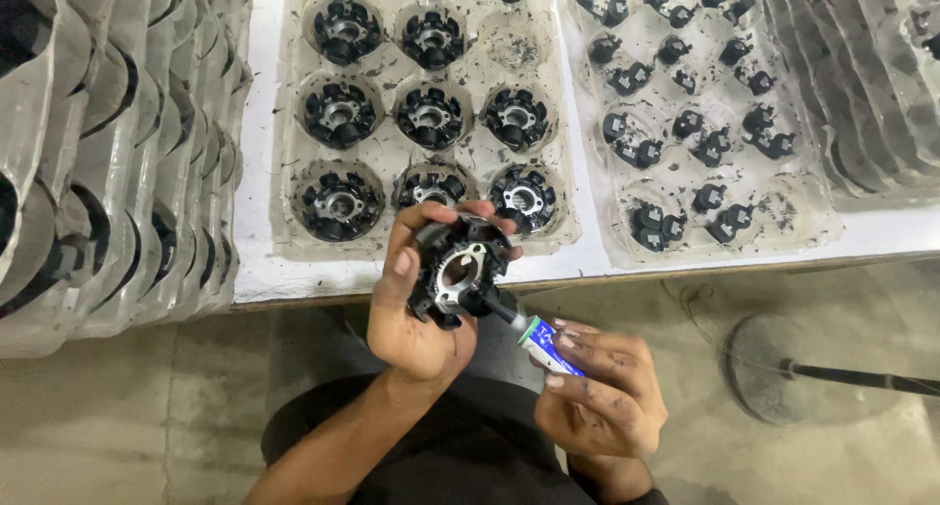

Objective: The person picks black rotor-like plastic parts one at a time from molded trays and squeezes adhesive from a small tube onto each part, then places the treated part back into the tray. They occasionally wipe the tube or their hands with a cloth and continue treating more parts.

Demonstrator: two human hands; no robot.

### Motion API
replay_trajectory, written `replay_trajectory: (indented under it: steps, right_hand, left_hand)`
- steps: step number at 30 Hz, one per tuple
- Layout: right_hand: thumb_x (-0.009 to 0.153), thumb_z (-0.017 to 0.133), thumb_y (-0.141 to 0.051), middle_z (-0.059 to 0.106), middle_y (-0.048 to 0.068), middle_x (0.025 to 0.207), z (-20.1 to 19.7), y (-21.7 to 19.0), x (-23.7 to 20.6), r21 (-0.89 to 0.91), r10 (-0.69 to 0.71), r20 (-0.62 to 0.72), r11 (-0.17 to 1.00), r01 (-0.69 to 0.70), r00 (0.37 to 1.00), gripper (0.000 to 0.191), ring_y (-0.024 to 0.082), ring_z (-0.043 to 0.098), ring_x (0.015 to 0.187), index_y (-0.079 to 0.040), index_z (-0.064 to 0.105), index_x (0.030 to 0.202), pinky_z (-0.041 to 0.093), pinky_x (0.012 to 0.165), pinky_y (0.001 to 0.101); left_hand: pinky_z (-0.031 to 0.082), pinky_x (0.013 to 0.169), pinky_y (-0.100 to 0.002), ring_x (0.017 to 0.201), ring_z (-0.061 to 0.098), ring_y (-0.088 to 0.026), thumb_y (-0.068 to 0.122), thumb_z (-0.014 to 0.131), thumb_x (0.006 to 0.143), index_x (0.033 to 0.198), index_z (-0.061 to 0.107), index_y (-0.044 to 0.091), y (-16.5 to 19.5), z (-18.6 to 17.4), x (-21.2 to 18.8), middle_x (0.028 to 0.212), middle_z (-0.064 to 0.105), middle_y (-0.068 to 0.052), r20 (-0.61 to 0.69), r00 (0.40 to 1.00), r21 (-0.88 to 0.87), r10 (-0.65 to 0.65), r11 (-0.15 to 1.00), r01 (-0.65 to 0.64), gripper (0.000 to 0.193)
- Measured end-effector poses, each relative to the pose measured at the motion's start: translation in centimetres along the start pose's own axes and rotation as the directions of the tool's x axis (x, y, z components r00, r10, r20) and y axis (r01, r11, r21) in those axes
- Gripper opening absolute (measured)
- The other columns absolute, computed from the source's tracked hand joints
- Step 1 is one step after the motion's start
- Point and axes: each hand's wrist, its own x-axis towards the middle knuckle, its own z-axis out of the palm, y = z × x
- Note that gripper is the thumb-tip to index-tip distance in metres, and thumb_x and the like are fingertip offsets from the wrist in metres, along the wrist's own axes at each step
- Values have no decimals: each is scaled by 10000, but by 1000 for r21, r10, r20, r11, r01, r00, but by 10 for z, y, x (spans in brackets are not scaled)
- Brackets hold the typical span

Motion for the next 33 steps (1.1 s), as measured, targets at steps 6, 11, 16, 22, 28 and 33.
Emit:
replay_trajectory:
  steps: [6, 11, 16, 22, 28, 33]
  right_hand:
    - [799, 698, 172, 674, 156, 993, 11, 0, -5, -2, 45, -72, 999, -45, 996, 316, 318, 703, 950, -57, 553, 961, 676, 862, 504]
    - [790, 685, 151, 666, 167, 994, 18, 11, -10, 47, 12, -117, 999, -7, 993, 292, 311, 697, 931, -71, 548, 922, 690, 833, 503]
    - [774, 684, 150, 668, 176, 981, 11, 15, -12, 38, 10, -61, 999, -8, 998, 287, 308, 698, 904, -69, 552, 904, 643, 818, 506]
    - [765, 709, 154, 678, 162, 986, 12, 14, -13, 46, 43, -51, 998, -41, 998, 316, 297, 704, 906, -77, 548, 909, 692, 834, 503]
    - [751, 707, 153, 674, 181, 990, 10, 10, -1, 30, 77, 0, 997, -77, 997, 300, 315, 709, 901, -64, 578, 915, 692, 826, 480]
    - [790, 743, 172, 685, 167, 1012, 11, 16, -5, -56, 100, -45, 993, -103, 994, 315, 286, 705, 895, -37, 570, 951, 685, 816, 456]
  left_hand:
    - [509, 1052, -612, 1218, 616, -446, 401, 563, 983, 1286, 585, 64, -10, 2, -6, 1287, 625, -223, -213, 954, -359, -212, 925, 125, 453]
    - [508, 1035, -602, 1191, 619, -447, 422, 592, 949, 1236, 604, 62, -10, 4, -11, 1265, 637, -219, -326, 896, -355, -302, 917, 180, 460]
    - [499, 1060, -596, 1199, 620, -445, 425, 605, 952, 1224, 606, 63, -10, 1, -7, 1257, 643, -209, -335, 884, -373, -327, 907, 194, 453]
    - [487, 1083, -588, 1204, 618, -441, 419, 606, 956, 1233, 613, 63, -12, -6, -6, 1252, 647, -208, -316, 881, -429, -352, 881, 198, 451]
    - [481, 1099, -585, 1210, 614, -447, 420, 600, 968, 1208, 624, 56, -12, -7, -1, 1243, 652, -215, -316, 871, -456, -376, 865, 208, 437]
    - [516, 1032, -597, 1149, 657, -454, 444, 560, 962, 1156, 635, 52, -17, -17, 17, 1172, 684, -220, -315, 887, -368, -337, 905, 213, 444]
